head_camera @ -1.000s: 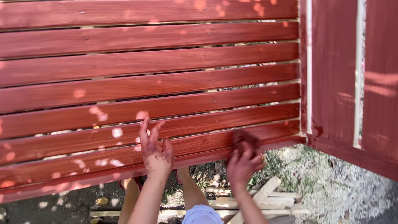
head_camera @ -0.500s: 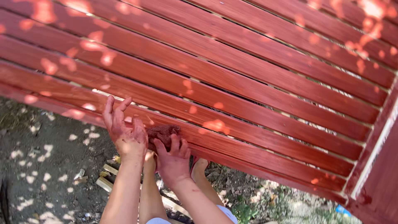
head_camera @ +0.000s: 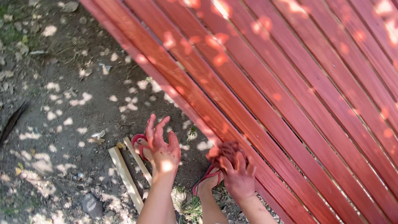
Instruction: The person wipes a red wood stain onto the slats of a wooden bench using a cloth by hand, working across the seat, edges, and side rails. They dip the cloth into a bucket of stain on the bench and continue coating the frame and legs.
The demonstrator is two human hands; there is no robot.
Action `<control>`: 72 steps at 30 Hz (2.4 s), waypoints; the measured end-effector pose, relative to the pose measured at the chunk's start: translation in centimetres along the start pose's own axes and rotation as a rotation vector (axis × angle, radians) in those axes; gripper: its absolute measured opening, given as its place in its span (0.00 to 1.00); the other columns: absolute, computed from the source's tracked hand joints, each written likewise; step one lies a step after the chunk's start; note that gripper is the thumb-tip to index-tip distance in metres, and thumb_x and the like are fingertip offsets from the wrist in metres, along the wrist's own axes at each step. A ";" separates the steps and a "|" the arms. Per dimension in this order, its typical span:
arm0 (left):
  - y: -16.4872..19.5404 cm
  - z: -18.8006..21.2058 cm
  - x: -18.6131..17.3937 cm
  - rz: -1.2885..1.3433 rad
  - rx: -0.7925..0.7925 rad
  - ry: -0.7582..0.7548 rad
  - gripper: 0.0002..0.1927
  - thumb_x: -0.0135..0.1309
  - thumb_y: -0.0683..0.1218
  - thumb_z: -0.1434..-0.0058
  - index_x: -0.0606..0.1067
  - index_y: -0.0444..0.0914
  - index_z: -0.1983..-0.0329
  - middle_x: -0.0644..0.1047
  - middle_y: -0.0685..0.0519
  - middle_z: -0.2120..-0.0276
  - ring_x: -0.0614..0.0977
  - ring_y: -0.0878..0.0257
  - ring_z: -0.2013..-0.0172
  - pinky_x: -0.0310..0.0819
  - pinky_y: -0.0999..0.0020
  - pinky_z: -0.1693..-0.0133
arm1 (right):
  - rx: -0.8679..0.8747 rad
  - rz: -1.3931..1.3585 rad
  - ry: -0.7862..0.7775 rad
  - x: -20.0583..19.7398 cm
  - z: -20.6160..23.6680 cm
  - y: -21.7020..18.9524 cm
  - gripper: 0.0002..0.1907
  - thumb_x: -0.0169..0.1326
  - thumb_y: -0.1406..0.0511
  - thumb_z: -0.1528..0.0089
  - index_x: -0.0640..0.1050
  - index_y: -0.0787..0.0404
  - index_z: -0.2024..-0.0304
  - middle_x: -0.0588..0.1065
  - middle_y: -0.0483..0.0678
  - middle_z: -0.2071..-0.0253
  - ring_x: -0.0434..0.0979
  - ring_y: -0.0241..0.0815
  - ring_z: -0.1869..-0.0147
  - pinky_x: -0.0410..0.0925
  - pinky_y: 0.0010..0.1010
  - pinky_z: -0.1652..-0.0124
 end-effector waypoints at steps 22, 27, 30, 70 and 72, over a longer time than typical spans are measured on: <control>1.8 -36.1 -23.6 0.365 0.071 0.256 0.28 0.47 0.37 0.41 0.67 0.41 0.35 0.59 0.44 0.29 0.70 0.44 0.33 0.68 0.58 0.50 | -0.109 0.081 0.006 -0.3 -57.7 -39.5 0.26 0.62 0.57 0.42 0.71 0.41 0.42 0.59 0.61 0.35 0.58 0.72 0.36 0.60 0.65 0.47; 4.4 -44.5 -26.8 -0.190 0.311 0.319 0.19 0.51 0.40 0.34 0.73 0.39 0.40 0.64 0.37 0.32 0.63 0.38 0.29 0.58 0.47 0.31 | -0.075 0.077 -0.080 0.0 -65.8 -44.6 0.28 0.61 0.60 0.42 0.70 0.41 0.40 0.59 0.58 0.37 0.58 0.71 0.36 0.61 0.64 0.46; 4.7 -49.8 -26.8 -0.192 0.257 0.304 0.21 0.48 0.40 0.36 0.73 0.40 0.39 0.64 0.40 0.29 0.63 0.38 0.27 0.57 0.46 0.29 | -0.074 0.080 -0.097 0.4 -70.0 -47.4 0.27 0.62 0.59 0.42 0.71 0.41 0.41 0.59 0.58 0.36 0.58 0.71 0.35 0.62 0.65 0.47; 7.0 -97.0 -35.5 -0.298 0.121 0.220 0.25 0.53 0.35 0.42 0.73 0.40 0.40 0.65 0.44 0.31 0.63 0.40 0.30 0.60 0.52 0.33 | -0.215 0.089 -0.182 2.5 -113.8 -76.2 0.30 0.60 0.60 0.43 0.68 0.45 0.38 0.59 0.58 0.33 0.57 0.72 0.31 0.60 0.70 0.42; 7.8 -97.1 -36.6 -0.291 0.171 0.210 0.24 0.54 0.35 0.43 0.74 0.40 0.41 0.66 0.45 0.31 0.64 0.41 0.29 0.61 0.53 0.33 | -0.198 0.058 -0.125 2.4 -113.3 -75.6 0.31 0.60 0.61 0.45 0.69 0.44 0.38 0.60 0.57 0.32 0.58 0.71 0.30 0.61 0.70 0.44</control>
Point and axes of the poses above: each hand's wrist, its own z-axis away from the middle knuckle, its own x-axis out of the palm, y = z × x, the point moved 5 cm from there along -z, towards the middle knuckle
